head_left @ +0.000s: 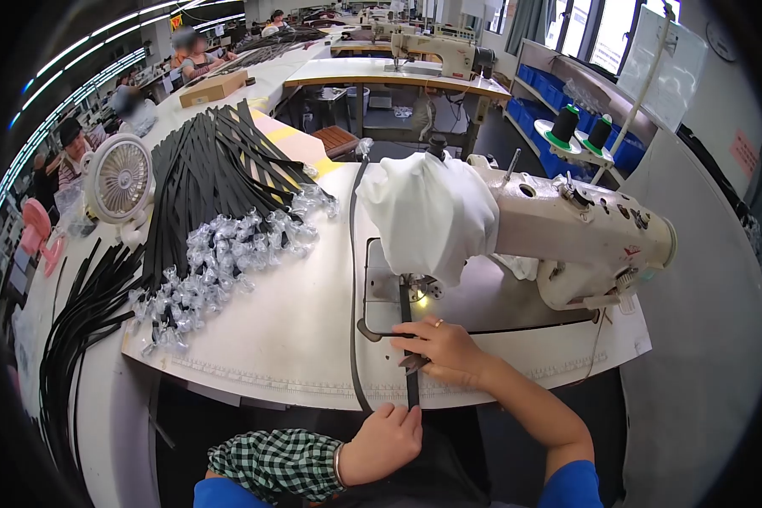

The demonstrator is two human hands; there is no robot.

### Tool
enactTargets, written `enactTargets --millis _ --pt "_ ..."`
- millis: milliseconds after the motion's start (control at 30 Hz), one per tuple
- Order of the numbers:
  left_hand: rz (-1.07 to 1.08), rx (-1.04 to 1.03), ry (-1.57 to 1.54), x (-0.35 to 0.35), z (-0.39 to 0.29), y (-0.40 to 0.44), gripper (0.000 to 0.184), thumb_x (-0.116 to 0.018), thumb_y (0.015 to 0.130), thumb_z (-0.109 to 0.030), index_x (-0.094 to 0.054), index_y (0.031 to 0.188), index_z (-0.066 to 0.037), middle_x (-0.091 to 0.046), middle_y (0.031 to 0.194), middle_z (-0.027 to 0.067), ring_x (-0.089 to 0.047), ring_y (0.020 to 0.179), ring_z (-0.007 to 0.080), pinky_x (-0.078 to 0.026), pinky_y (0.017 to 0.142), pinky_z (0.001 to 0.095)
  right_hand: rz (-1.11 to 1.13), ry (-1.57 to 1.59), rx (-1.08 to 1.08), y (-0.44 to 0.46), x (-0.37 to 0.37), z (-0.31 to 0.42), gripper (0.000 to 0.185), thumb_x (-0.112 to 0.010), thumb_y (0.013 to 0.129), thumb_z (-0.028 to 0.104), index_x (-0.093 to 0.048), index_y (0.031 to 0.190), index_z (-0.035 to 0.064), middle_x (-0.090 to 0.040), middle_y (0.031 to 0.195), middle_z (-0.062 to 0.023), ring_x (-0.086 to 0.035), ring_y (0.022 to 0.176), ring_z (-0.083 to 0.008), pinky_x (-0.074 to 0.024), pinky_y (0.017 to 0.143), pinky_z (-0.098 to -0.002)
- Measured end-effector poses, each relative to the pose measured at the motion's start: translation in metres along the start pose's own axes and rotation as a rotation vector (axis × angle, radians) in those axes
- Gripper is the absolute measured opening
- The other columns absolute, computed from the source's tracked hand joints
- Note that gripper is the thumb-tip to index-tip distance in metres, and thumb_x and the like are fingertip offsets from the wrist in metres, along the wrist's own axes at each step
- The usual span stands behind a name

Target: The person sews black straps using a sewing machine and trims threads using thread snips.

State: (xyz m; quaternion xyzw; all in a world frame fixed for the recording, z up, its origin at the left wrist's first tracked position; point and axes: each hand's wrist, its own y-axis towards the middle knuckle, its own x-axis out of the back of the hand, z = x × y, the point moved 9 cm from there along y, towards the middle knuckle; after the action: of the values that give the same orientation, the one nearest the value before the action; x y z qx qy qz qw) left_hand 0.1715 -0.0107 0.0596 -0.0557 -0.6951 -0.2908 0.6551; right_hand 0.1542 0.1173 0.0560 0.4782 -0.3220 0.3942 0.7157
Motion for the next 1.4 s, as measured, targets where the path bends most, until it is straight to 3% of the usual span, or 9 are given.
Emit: enactTargets --millis 233,400,500,600,800,967,1167,1300,1400 --pt "0.214 0.136 -0.26 -0.013 -0.029 -0.048 0.033 -0.066 0.079 -0.008 -0.06 0.11 0.003 -0.065 0.081 0.0149 -0.064 0.077 0.0301 -0.05 0.067 0.0401 -0.019 0.035 0.043 -0.007 -0.007 -0.006 0.029 -0.074 0.069 0.019 -0.068 0.097 0.0134 -0.063 0.109 0.004 -0.051 0.075 -0.018 -0.0497 0.071 -0.0289" --pt "0.142 0.191 -0.486 -0.082 -0.029 -0.083 0.043 -0.063 0.083 -0.027 -0.058 0.111 0.004 -0.058 0.068 0.0068 -0.056 0.066 0.0196 -0.046 0.06 0.0297 -0.051 0.015 0.038 -0.01 -0.006 -0.006 0.023 -0.072 0.07 0.019 -0.067 0.092 0.0132 -0.063 0.105 0.004 -0.053 0.075 -0.0173 -0.05 0.068 -0.0282" --pt "0.236 0.632 -1.241 -0.159 -0.004 -0.108 0.031 -0.062 0.087 -0.03 -0.058 0.093 0.0 -0.057 0.071 0.0128 -0.058 0.063 0.0249 -0.047 0.057 0.0335 -0.046 0.031 0.06 -0.009 -0.004 0.0 0.024 -0.074 0.068 0.015 -0.067 0.091 0.0114 -0.064 0.104 0.0009 -0.053 0.074 -0.0198 -0.0493 0.067 -0.0301" --pt "-0.134 0.701 -1.235 -0.162 0.009 -0.115 0.027 -0.065 0.085 -0.026 -0.055 0.086 0.0 -0.057 0.071 0.0132 -0.06 0.064 0.0245 -0.048 0.057 0.0334 -0.046 0.014 0.089 -0.006 -0.004 0.004 0.021 -0.074 0.068 0.012 -0.067 0.088 0.0111 -0.065 0.1 -0.0002 -0.053 0.071 -0.0218 -0.0483 0.064 -0.0321" --pt "-0.446 0.281 -0.779 -0.091 -0.015 -0.089 0.04 -0.066 0.081 -0.022 -0.056 0.112 0.002 -0.06 0.069 0.0151 -0.059 0.06 0.0312 -0.046 0.054 0.041 -0.02 -0.022 0.172 -0.009 -0.008 0.01 0.026 -0.074 0.06 0.007 -0.066 0.084 0.0139 -0.063 0.095 0.0014 -0.053 0.067 -0.0191 -0.0482 0.056 -0.0294" --pt "-0.26 0.384 -0.956 -0.057 -0.013 -0.074 0.039 -0.062 0.085 -0.021 -0.053 0.116 0.001 -0.059 0.068 0.0187 -0.058 0.059 0.0351 -0.047 0.053 0.0406 -0.007 -0.002 0.192 -0.012 -0.006 0.013 0.024 -0.074 0.061 0.008 -0.065 0.083 0.0134 -0.063 0.093 0.0014 -0.054 0.064 -0.0183 -0.0476 0.054 -0.0295" --pt "0.084 -0.133 -0.76 -0.02 0.021 -0.072 0.026 -0.058 0.088 -0.027 -0.06 0.088 -0.001 -0.059 0.08 0.0101 -0.059 0.072 0.0276 -0.049 0.063 0.0368 0.004 0.023 0.196 -0.011 -0.005 0.015 0.021 -0.074 0.062 0.007 -0.066 0.081 0.0116 -0.063 0.091 0.0 -0.054 0.062 -0.0196 -0.0464 0.053 -0.03" --pt "-0.184 0.258 -0.629 0.048 0.173 -0.068 0.018 -0.065 0.083 -0.01 -0.067 0.1 -0.007 -0.064 0.083 0.0072 -0.061 0.074 0.0236 -0.049 0.064 0.0327 0.002 0.039 0.158 -0.009 -0.004 0.015 0.019 -0.074 0.062 0.005 -0.067 0.079 0.0103 -0.065 0.09 -0.0012 -0.054 0.062 -0.0204 -0.0467 0.054 -0.0303" --pt "-0.452 0.51 0.117 0.073 0.324 -0.097 0.023 -0.057 0.072 0.0 -0.066 0.092 -0.005 -0.063 0.085 0.0108 -0.06 0.084 0.0296 -0.049 0.074 0.037 0.021 0.038 0.142 -0.007 -0.004 0.017 0.021 -0.073 0.062 0.004 -0.067 0.08 0.0107 -0.065 0.09 -0.0012 -0.055 0.063 -0.0199 -0.0475 0.055 -0.0305"
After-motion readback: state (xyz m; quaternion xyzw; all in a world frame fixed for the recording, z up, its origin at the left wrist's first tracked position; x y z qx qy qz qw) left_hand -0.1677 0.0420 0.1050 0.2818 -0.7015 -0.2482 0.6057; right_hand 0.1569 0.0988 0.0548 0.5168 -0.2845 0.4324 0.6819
